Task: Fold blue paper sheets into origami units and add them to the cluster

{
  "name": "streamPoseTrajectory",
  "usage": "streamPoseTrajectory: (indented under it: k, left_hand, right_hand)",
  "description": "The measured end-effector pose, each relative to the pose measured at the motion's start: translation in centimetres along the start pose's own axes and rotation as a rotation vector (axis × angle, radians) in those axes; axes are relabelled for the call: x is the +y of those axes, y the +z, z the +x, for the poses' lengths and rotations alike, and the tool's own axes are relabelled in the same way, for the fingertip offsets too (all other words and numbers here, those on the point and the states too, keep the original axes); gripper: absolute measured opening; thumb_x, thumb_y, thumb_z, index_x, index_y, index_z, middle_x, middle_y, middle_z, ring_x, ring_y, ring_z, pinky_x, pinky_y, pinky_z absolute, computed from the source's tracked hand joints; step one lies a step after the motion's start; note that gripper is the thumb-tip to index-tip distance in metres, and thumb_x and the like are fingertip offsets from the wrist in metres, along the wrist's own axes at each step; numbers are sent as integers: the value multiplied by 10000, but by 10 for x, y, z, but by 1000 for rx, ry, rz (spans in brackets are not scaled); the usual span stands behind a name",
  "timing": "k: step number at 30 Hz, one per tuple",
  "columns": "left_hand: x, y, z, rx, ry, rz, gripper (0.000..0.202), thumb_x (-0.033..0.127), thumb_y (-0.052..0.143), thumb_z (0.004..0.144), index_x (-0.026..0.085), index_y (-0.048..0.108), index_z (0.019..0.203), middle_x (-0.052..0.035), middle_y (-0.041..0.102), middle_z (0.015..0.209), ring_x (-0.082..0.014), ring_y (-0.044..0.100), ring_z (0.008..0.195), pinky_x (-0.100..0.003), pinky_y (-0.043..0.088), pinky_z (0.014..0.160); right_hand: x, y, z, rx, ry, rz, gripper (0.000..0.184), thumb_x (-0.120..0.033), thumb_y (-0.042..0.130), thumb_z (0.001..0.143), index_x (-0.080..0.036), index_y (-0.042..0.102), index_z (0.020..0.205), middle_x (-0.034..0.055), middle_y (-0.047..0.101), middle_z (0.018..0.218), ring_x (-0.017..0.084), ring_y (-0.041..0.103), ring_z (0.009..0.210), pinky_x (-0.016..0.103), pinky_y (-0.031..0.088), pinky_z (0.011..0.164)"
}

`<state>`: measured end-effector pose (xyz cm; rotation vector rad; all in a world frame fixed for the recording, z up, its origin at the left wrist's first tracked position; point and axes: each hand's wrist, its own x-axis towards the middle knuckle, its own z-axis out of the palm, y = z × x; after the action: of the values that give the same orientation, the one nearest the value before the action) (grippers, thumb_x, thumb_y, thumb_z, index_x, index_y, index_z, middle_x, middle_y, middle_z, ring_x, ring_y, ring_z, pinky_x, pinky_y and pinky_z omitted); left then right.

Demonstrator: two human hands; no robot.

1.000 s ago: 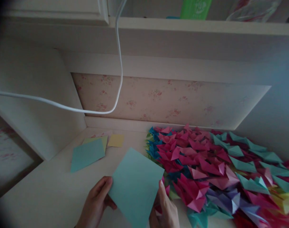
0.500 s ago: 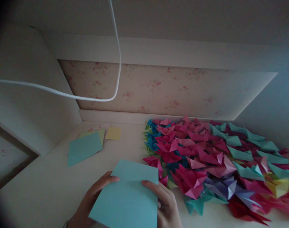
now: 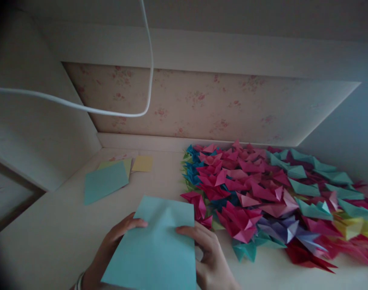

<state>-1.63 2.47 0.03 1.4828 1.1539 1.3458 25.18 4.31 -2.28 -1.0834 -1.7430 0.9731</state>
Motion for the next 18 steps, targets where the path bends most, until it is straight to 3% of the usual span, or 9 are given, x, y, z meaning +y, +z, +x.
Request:
streamPoseTrajectory:
  k: [3, 6, 10, 14, 18]
  left_hand:
    - [2, -1, 2, 15, 17, -1, 305, 164, 818, 707, 349, 804, 949, -41, 770, 1037, -240, 733, 898, -233, 578, 716]
    - [-1, -2, 3, 1, 54, 12, 275, 145, 781, 761, 343, 807, 950, -58, 755, 1107, -233, 741, 919, -244, 588, 719]
    - [-3, -3, 2, 19, 164, 159, 306, 102, 670, 836, 339, 809, 971, -59, 761, 1110, -217, 750, 932, -259, 593, 755]
    - [-5, -7, 2, 66, 271, 309, 367, 72, 575, 872, 331, 808, 988, -63, 762, 1120, -206, 754, 922, -267, 593, 778]
    - [-10, -9, -1, 76, 255, 291, 298, 101, 651, 869, 332, 803, 979, -73, 711, 1233, -216, 762, 892, -279, 611, 750]
  right_hand:
    - [-8, 2, 3, 74, -10, 36, 386, -536, 793, 720, -260, 826, 988, 159, 782, 1055, 324, 756, 908, 364, 631, 775]
    - [-20, 3, 10, 152, -32, 89, 267, -477, 797, 734, -269, 837, 898, 127, 805, 942, 288, 770, 803, 306, 637, 687]
    - [-29, 3, 16, 115, -62, 62, 123, -265, 737, 782, -260, 825, 868, 87, 807, 869, 262, 766, 762, 257, 617, 634]
    - [-32, 0, 18, 61, -118, 55, 220, -132, 659, 804, -265, 813, 888, 55, 802, 877, 215, 758, 745, 203, 587, 633]
    - [-32, -2, 16, 26, -136, 34, 250, -115, 627, 831, -260, 810, 921, 46, 792, 841, 198, 751, 730, 202, 577, 638]
